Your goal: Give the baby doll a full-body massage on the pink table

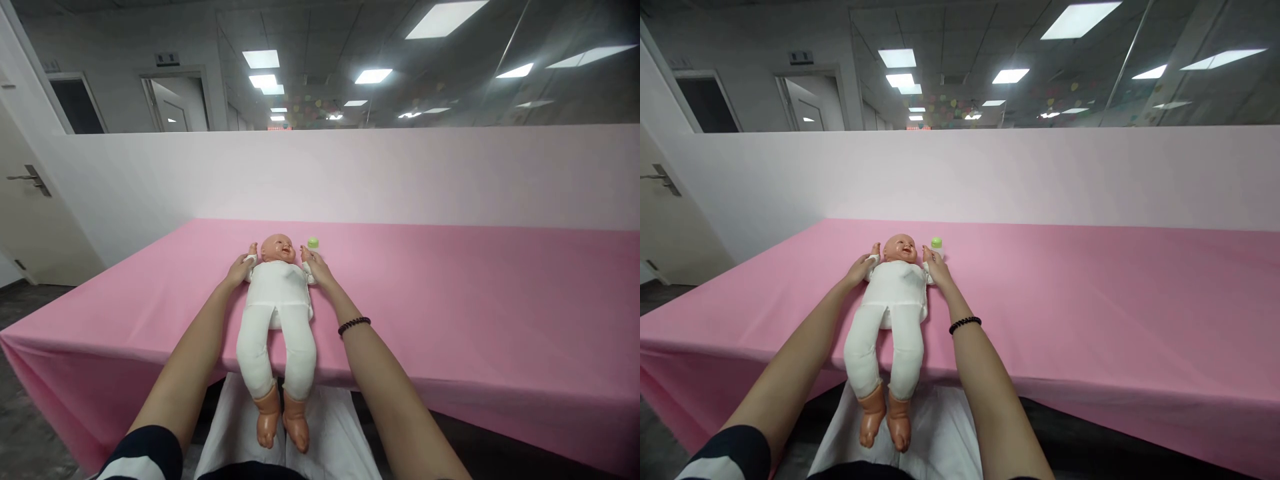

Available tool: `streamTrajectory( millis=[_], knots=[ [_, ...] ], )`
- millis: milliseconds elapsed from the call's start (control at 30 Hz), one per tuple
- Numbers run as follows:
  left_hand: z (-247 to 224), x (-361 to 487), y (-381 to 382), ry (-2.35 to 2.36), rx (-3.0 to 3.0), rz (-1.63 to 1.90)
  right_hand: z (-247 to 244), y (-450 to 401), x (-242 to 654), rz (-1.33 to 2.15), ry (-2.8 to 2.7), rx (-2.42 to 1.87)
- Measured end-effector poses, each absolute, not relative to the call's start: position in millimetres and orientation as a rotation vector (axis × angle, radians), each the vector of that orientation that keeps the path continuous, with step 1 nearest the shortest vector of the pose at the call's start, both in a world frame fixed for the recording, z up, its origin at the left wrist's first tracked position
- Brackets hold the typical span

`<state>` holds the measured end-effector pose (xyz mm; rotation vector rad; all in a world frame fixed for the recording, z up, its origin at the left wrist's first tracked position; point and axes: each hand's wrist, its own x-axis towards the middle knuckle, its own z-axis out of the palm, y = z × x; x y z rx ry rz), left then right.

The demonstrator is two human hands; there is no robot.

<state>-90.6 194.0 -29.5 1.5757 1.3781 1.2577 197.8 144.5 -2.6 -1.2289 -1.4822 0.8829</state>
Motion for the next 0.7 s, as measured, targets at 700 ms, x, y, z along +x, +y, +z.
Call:
streamTrajectory(
  millis=[700],
  knots=[
    [18, -111, 142, 0.730, 1.767, 0.653, 40, 104, 257, 1.683, -2.041, -0.675]
  ],
)
